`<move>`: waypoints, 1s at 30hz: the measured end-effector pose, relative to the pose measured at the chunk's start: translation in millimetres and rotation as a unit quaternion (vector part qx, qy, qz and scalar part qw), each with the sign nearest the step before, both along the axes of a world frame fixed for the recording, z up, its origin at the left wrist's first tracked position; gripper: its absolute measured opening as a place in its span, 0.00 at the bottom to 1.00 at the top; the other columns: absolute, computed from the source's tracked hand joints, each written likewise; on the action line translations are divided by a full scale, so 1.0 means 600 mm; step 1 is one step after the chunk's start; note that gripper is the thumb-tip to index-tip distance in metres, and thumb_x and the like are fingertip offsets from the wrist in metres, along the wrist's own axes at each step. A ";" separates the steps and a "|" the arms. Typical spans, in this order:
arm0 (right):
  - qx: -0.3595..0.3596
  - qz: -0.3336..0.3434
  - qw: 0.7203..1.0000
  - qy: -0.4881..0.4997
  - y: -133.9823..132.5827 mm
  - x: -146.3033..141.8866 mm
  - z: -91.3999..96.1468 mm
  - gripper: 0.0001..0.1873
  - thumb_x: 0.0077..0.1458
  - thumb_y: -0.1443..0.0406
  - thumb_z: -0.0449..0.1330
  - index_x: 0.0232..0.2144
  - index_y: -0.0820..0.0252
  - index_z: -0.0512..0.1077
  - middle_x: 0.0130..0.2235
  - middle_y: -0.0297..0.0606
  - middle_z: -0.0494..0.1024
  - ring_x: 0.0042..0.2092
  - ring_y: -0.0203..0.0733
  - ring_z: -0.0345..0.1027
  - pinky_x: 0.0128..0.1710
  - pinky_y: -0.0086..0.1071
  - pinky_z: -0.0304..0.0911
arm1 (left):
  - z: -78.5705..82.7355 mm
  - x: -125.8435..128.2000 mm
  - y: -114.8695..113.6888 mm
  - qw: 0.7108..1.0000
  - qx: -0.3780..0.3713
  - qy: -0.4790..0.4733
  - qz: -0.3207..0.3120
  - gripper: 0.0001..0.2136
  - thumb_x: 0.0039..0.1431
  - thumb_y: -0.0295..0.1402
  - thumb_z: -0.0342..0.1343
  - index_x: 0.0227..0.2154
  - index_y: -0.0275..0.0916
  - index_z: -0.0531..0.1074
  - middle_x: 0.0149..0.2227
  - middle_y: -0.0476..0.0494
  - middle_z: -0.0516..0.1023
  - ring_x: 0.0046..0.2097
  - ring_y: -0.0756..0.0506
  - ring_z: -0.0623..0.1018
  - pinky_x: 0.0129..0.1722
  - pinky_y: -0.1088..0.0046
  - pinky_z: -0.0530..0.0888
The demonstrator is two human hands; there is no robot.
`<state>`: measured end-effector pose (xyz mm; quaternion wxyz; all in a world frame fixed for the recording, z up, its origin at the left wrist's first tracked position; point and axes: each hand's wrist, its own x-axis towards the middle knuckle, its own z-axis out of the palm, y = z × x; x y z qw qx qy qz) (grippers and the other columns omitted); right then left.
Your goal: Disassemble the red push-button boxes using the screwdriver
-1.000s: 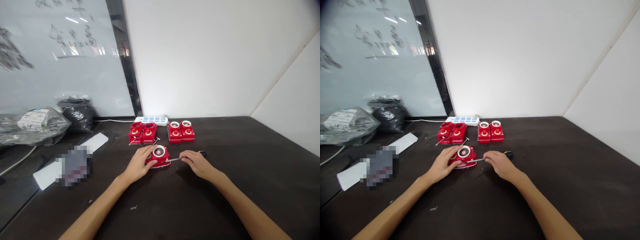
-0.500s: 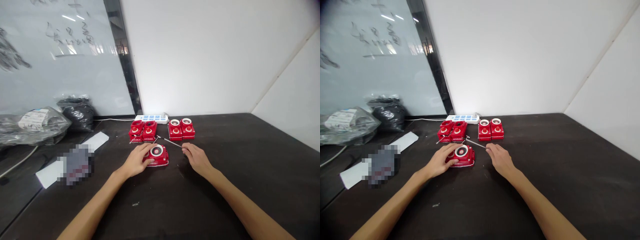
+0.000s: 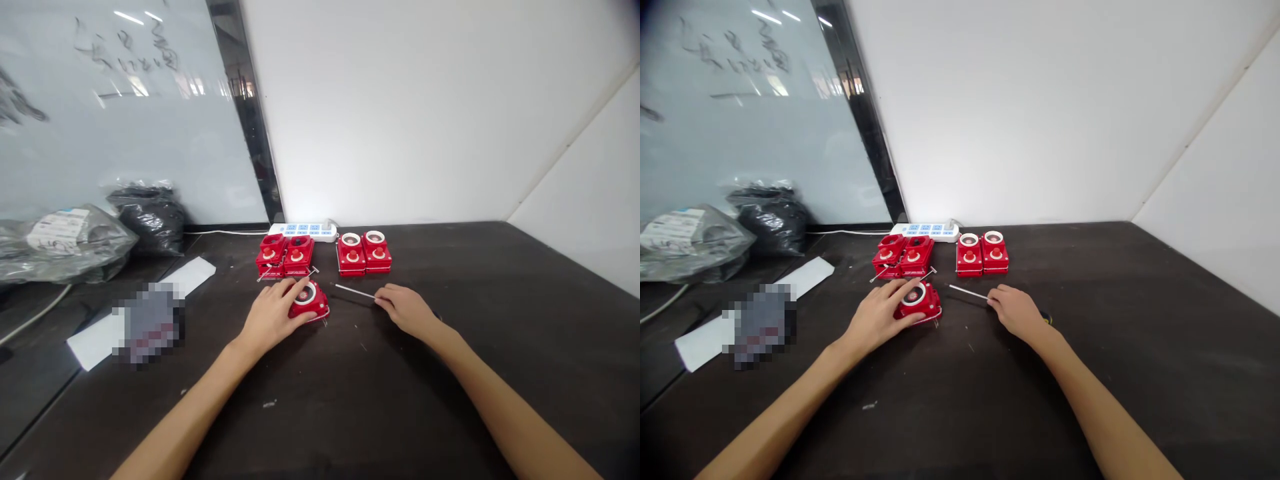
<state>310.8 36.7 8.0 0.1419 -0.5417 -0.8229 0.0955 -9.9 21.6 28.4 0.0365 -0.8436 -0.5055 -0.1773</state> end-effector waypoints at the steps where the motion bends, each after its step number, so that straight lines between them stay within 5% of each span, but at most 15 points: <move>1: 0.009 -0.018 1.000 -0.010 0.001 -0.003 -0.003 0.15 0.66 0.64 0.50 0.35 0.58 0.75 0.36 0.38 0.76 0.38 0.41 0.69 0.37 0.32 0.58 | 0.004 0.003 -0.002 1.000 -0.009 -0.006 0.003 0.30 0.61 0.50 0.54 0.63 0.45 0.61 0.58 0.38 0.70 0.55 0.36 0.73 0.53 0.56 0.70; 5: 0.061 -0.042 0.996 -0.039 0.004 -0.012 -0.016 0.15 0.65 0.64 0.50 0.32 0.58 0.75 0.35 0.40 0.76 0.40 0.44 0.68 0.37 0.34 0.57 | 0.037 -0.015 0.001 0.991 -0.100 -0.088 -0.011 0.25 0.64 0.49 0.49 0.60 0.46 0.64 0.57 0.43 0.73 0.54 0.40 0.75 0.53 0.65 0.70; 7: 0.079 -0.035 0.995 -0.050 0.007 -0.014 -0.021 0.14 0.64 0.65 0.52 0.31 0.58 0.75 0.35 0.41 0.76 0.40 0.45 0.67 0.39 0.35 0.58 | 0.053 -0.039 0.010 0.984 -0.097 -0.127 0.082 0.20 0.67 0.46 0.42 0.49 0.43 0.74 0.48 0.43 0.80 0.47 0.41 0.78 0.48 0.67 0.71; 9: 0.085 -0.038 0.994 -0.062 0.007 -0.017 -0.021 0.13 0.63 0.65 0.53 0.31 0.59 0.75 0.35 0.42 0.76 0.40 0.47 0.67 0.40 0.38 0.58 | 0.058 -0.061 0.020 0.974 -0.118 -0.089 0.170 0.17 0.64 0.45 0.47 0.39 0.42 0.78 0.38 0.43 0.82 0.39 0.39 0.79 0.41 0.67 0.71; 13: 0.133 -0.023 0.991 0.001 -0.008 -0.044 -0.008 0.12 0.62 0.66 0.53 0.44 0.61 0.75 0.43 0.46 0.76 0.46 0.50 0.66 0.46 0.42 0.59 | 0.037 -0.059 0.026 0.974 -0.178 -0.103 0.099 0.15 0.63 0.42 0.48 0.36 0.43 0.79 0.39 0.44 0.83 0.40 0.41 0.79 0.39 0.69 0.70; 19: 0.130 0.185 0.970 0.088 -0.047 -0.105 0.014 0.27 0.62 0.59 0.56 0.62 0.59 0.62 0.64 0.50 0.61 0.64 0.52 0.54 0.61 0.48 0.54 | -0.003 0.019 0.005 0.975 -0.158 -0.155 -0.017 0.18 0.68 0.40 0.41 0.36 0.42 0.76 0.37 0.47 0.80 0.39 0.46 0.78 0.41 0.73 0.70; 25: 0.115 0.164 0.974 0.102 -0.051 -0.108 0.008 0.29 0.60 0.58 0.59 0.61 0.56 0.62 0.60 0.50 0.66 0.62 0.53 0.58 0.58 0.48 0.58 | -0.013 0.014 0.024 0.984 -0.111 -0.077 0.120 0.13 0.66 0.41 0.46 0.36 0.40 0.73 0.40 0.41 0.78 0.41 0.41 0.77 0.39 0.68 0.70; 30: 0.118 0.160 0.975 0.104 -0.047 -0.094 0.009 0.30 0.59 0.58 0.59 0.62 0.56 0.61 0.60 0.50 0.66 0.61 0.53 0.59 0.58 0.48 0.57 | -0.005 0.014 0.061 0.982 -0.146 -0.011 0.123 0.10 0.59 0.42 0.56 0.31 0.40 0.72 0.35 0.40 0.78 0.38 0.39 0.78 0.37 0.67 0.70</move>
